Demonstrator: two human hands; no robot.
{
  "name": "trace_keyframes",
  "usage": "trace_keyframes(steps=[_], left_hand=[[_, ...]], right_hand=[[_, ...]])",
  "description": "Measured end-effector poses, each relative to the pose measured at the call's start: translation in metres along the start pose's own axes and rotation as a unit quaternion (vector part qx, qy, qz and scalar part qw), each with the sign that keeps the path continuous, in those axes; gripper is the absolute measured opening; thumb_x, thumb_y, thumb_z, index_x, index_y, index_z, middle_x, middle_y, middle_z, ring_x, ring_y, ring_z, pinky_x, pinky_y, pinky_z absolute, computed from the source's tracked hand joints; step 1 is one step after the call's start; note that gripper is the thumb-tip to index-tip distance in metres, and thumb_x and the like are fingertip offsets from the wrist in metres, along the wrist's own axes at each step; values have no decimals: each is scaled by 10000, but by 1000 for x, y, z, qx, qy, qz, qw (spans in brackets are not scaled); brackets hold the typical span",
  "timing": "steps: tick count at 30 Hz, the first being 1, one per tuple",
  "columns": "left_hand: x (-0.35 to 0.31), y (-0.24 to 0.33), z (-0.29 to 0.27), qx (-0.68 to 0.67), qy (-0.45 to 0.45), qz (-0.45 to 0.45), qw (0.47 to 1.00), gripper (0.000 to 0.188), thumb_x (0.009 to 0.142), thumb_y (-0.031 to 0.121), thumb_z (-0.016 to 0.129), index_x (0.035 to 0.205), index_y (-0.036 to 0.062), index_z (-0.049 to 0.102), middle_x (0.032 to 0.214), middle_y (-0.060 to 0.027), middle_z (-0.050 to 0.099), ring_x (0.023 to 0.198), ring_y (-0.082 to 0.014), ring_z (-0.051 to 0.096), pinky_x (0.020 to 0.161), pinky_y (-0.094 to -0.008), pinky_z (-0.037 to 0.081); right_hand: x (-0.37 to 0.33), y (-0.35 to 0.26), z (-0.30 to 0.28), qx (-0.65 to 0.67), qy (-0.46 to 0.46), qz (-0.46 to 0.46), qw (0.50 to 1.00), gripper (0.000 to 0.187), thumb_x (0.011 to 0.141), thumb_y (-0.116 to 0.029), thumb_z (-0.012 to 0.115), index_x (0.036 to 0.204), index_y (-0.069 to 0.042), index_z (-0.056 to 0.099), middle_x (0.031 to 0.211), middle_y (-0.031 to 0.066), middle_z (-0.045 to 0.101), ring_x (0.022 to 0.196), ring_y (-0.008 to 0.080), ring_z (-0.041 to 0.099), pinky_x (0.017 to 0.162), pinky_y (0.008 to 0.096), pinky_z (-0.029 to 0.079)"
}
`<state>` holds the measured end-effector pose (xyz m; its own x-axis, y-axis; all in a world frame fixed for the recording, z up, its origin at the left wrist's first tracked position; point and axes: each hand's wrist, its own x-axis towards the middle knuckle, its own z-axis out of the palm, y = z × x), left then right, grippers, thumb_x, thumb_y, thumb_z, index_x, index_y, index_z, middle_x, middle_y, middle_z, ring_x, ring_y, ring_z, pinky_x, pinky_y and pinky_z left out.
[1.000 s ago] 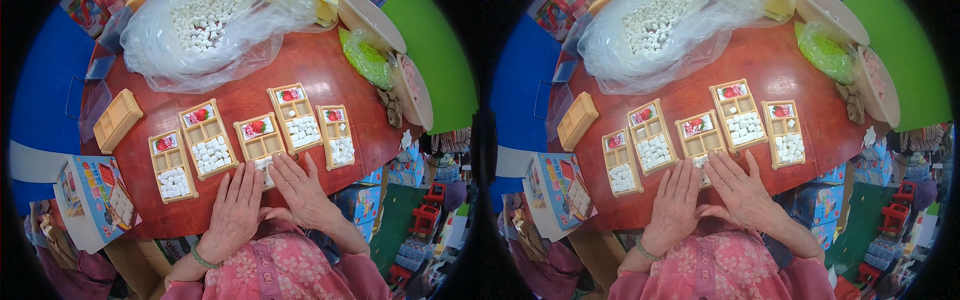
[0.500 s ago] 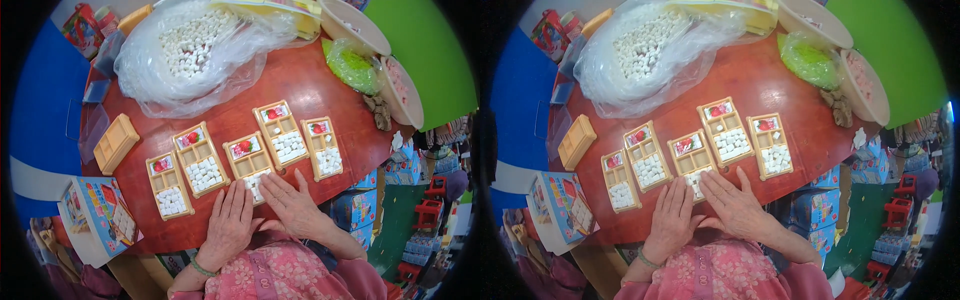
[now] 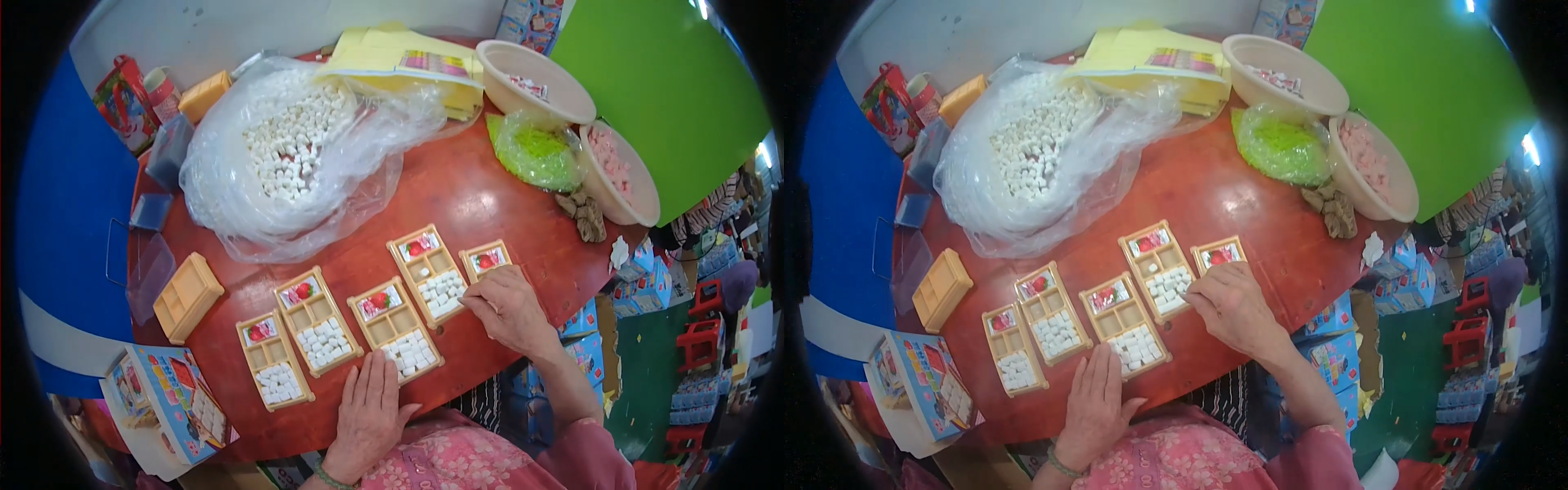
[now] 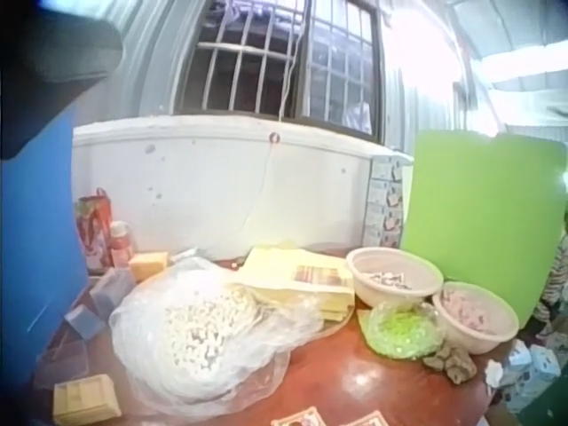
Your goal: Packaging toy food items into plastic trays, labeling them, and placing them into boxes.
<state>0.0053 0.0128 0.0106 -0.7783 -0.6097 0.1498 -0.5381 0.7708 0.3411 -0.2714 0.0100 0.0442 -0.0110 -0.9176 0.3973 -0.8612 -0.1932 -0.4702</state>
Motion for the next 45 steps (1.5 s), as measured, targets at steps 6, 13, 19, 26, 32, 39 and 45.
trace_keyframes(steps=[6,13,19,26,32,39,45], left_hand=[[0,1,-2,-48,1,-3,999,760,855,340,699,1376,-111,378,1423,-304,404,1349,-408,402,1126,-521,319],[2,-6,1,-88,24,-10,996,729,854,315,701,1373,-101,401,1406,-299,430,1307,-408,451,1114,-507,345],[4,-7,0,-100,17,-19,995,725,853,309,699,1379,-91,402,1430,-283,416,1321,-396,441,1120,-502,334],[3,-9,1,-118,5,-38,992,726,852,318,698,1395,-62,404,1462,-275,382,1342,-389,419,1117,-493,330],[6,-5,-3,-103,-7,-50,993,688,883,363,649,1380,-65,442,1503,-248,352,1394,-340,368,1152,-434,275],[5,-6,1,-95,10,-50,994,659,888,363,639,1354,-72,474,1504,-241,354,1402,-333,357,1156,-427,271],[4,-7,5,-126,38,-53,990,690,822,311,718,1343,-68,470,1473,-252,382,1364,-359,403,1127,-463,314]], right_hand=[[43,14,10,-32,-73,-42,996,80,820,-135,703,849,-61,693,813,78,612,848,259,597,818,391,421],[64,28,37,-64,-149,-52,985,124,830,-157,694,920,-76,722,864,69,621,915,250,594,881,413,408],[66,20,36,-91,-163,-61,981,114,841,-134,678,912,-46,680,876,93,623,921,264,587,894,392,408],[35,-41,24,149,-164,102,970,85,851,-47,676,923,-22,639,893,115,650,869,256,635,773,357,486],[14,-48,38,218,-205,-4,954,106,827,-14,696,925,-31,661,900,75,669,860,253,642,759,341,501],[6,-57,43,108,-182,-55,976,117,800,-25,705,913,-39,677,899,76,665,860,255,623,802,351,460],[2,-58,51,64,-180,-80,978,134,778,-25,706,905,-42,665,900,62,652,859,239,613,818,358,431]])
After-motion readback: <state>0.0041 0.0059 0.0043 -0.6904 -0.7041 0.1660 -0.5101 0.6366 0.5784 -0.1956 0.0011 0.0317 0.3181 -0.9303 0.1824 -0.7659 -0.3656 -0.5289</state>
